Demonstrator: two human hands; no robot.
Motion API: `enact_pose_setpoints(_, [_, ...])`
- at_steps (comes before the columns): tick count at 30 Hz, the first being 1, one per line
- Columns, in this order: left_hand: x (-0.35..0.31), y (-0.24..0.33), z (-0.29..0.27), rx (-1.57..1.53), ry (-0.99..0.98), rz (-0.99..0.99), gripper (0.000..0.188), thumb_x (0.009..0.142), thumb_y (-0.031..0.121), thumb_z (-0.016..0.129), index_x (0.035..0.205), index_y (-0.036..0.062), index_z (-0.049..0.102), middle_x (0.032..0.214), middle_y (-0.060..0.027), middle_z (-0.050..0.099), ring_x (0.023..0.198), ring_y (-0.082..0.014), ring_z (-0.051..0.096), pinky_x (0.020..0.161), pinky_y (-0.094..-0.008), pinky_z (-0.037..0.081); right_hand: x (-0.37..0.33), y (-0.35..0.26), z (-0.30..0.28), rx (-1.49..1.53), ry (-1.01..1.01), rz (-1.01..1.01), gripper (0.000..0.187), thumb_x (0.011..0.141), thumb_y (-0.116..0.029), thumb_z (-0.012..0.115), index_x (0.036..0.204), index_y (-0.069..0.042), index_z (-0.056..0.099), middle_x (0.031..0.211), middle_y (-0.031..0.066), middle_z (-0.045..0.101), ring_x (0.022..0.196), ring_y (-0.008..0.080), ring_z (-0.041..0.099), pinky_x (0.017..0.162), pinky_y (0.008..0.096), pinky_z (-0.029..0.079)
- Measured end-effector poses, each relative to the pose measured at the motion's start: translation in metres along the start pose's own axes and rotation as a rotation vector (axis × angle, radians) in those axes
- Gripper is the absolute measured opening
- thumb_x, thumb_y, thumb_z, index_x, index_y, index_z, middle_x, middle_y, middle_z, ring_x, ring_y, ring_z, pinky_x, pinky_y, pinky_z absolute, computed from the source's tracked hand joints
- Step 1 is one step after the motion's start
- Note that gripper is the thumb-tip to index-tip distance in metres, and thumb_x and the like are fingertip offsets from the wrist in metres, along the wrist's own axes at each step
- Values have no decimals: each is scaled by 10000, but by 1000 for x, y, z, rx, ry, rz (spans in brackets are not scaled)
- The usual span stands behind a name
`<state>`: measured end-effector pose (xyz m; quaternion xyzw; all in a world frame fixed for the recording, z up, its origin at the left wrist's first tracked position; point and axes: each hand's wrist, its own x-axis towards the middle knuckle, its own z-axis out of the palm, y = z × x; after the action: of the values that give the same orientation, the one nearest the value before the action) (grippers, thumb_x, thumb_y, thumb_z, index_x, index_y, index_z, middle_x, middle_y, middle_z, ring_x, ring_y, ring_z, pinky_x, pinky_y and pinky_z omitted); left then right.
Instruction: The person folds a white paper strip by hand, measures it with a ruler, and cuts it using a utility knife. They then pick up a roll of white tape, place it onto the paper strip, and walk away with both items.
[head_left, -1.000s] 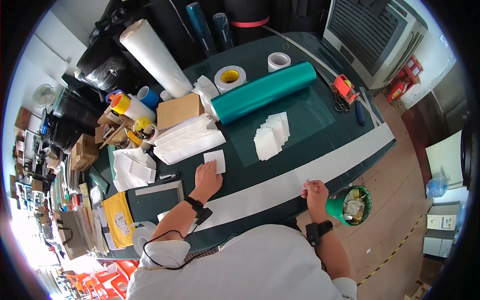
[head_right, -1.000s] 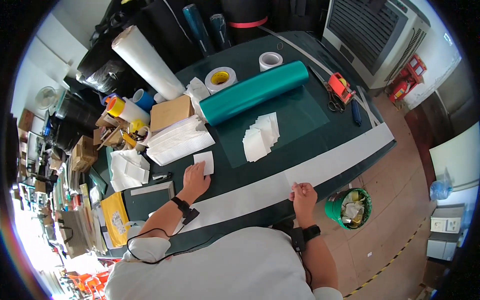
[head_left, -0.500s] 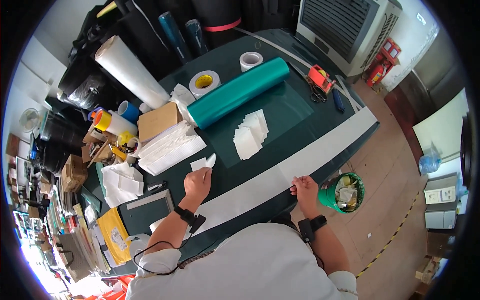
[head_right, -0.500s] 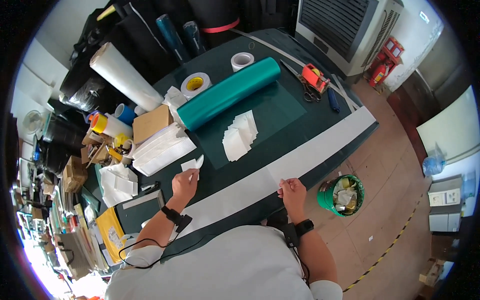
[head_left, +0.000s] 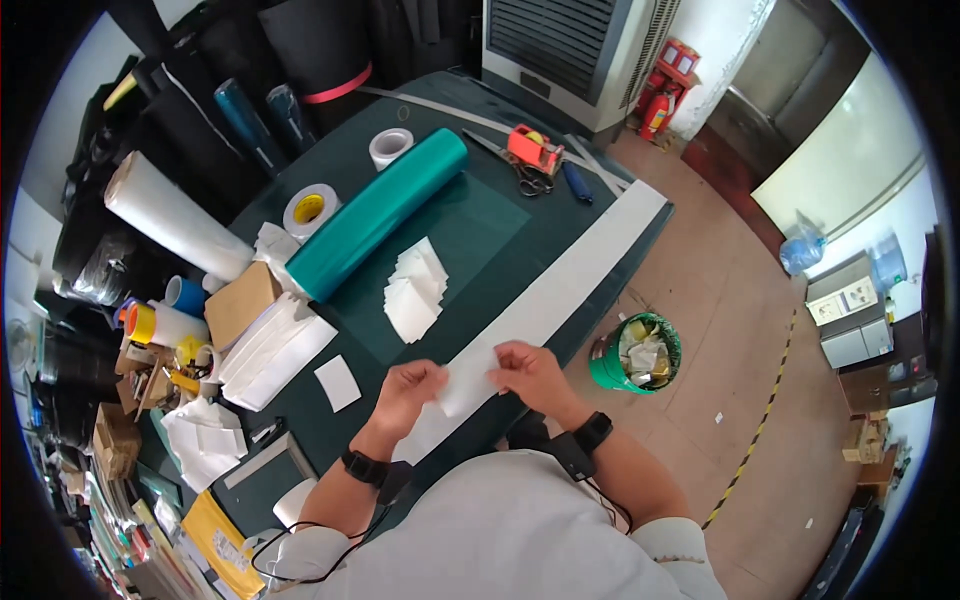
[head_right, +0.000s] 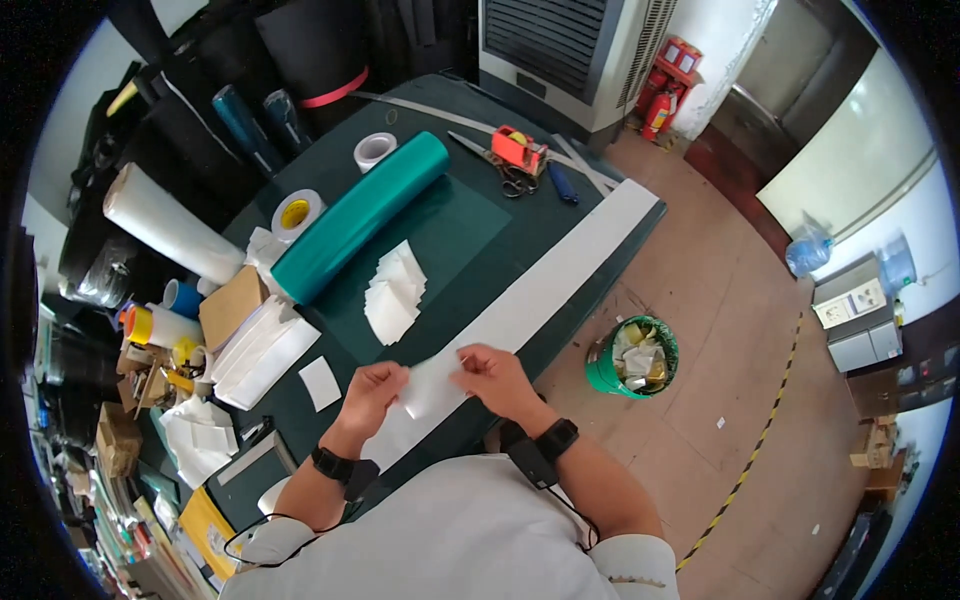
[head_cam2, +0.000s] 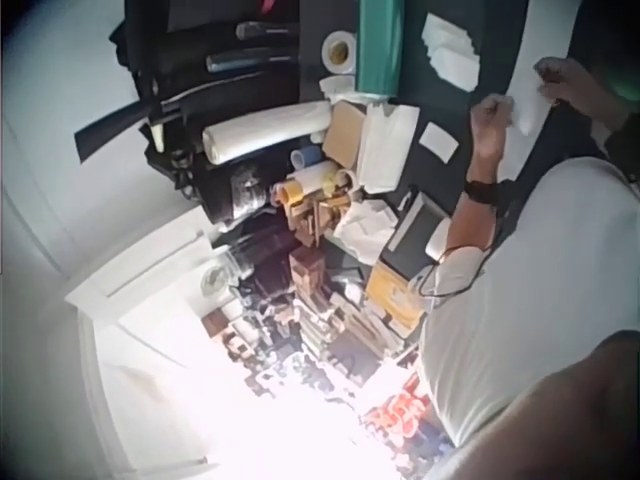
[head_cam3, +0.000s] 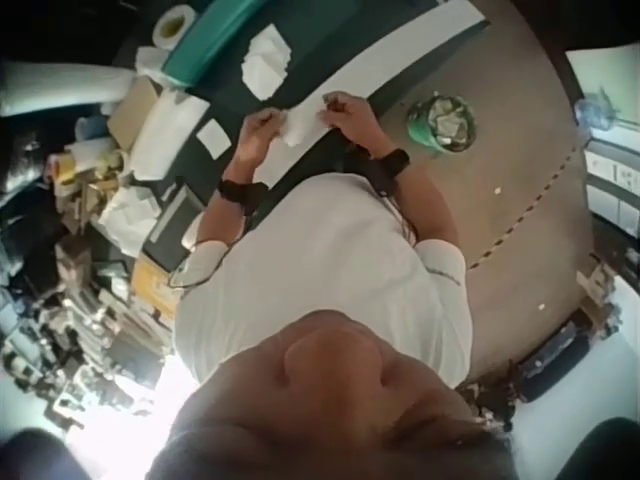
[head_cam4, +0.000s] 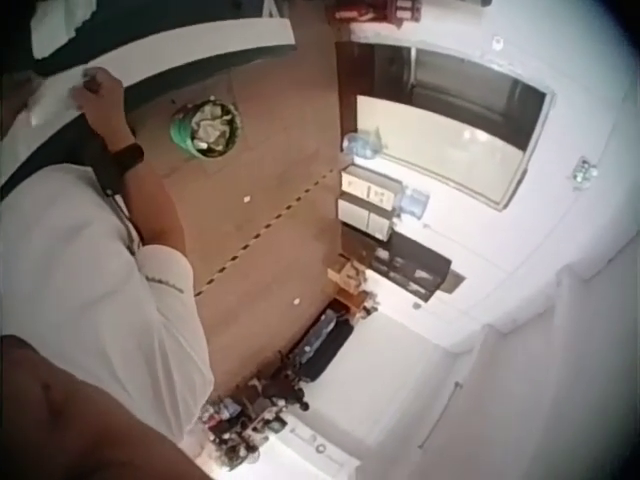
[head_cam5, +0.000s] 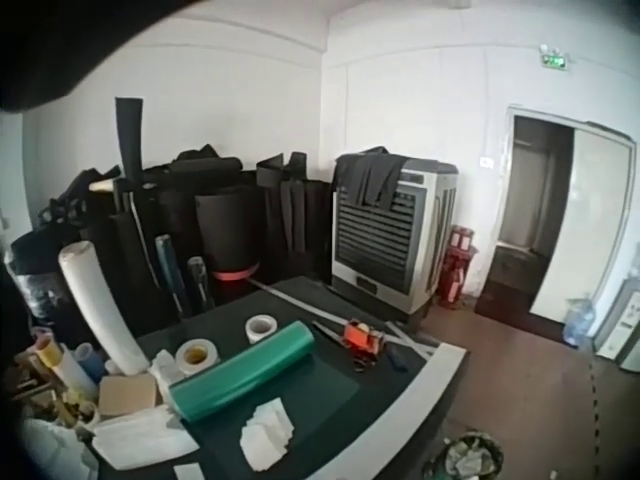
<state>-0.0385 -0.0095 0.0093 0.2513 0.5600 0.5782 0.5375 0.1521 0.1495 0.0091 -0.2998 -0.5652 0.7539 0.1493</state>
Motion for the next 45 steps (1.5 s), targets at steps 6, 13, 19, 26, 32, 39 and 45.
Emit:
enact_pose_setpoints(6, [-8,6,17,532,-405,8,267,1018,204,588,1218,29,610,1009,-34,644,882,-113,579,821,-273,466,-13,0,6,-393,-208,-153,228,879,-111,730,1065,10,678,879,65,705,776,125,644,733,276,527])
enact_pose_setpoints(13, [-2,-2,35,590,-312,-63,358,1038,147,471,1373,25,502,1179,-114,649,1022,-216,621,903,-325,475,-11,4,3,-398,-49,-145,190,891,-131,733,1020,3,698,824,61,695,751,100,622,679,268,514])
enact_pose_setpoints(19, [18,-27,47,895,-181,396,485,1021,109,429,1503,77,380,1195,-245,640,1034,-393,653,914,-403,504,-6,1,8,-487,-36,-1,247,931,-235,698,949,12,694,740,56,677,645,119,611,605,285,515])
enact_pose_setpoints(26, [10,-7,57,798,-254,84,432,1037,72,388,1464,70,454,1246,-245,630,1110,-386,637,948,-396,503,-4,19,5,-115,52,150,297,954,-278,676,907,15,686,730,49,671,610,107,623,529,249,519])
enact_pose_setpoints(32, [19,-30,44,818,-164,329,436,1019,60,404,1448,84,477,1217,-227,646,1099,-386,640,925,-410,513,-4,24,9,-16,50,236,265,975,-248,659,937,13,679,780,57,689,646,116,650,534,242,528])
enact_pose_setpoints(39, [22,-31,45,954,-162,208,436,1017,85,407,1446,126,473,1219,-195,649,1081,-387,636,904,-426,518,-3,22,6,-43,127,278,294,985,-260,633,990,29,685,831,80,701,679,132,664,540,270,560])
enact_pose_setpoints(45, [19,-29,49,925,-119,185,435,1017,91,401,1441,156,474,1195,-190,657,1062,-390,638,880,-440,521,-4,17,6,1,107,291,273,990,-233,624,1008,31,689,840,79,704,692,134,667,536,272,562])
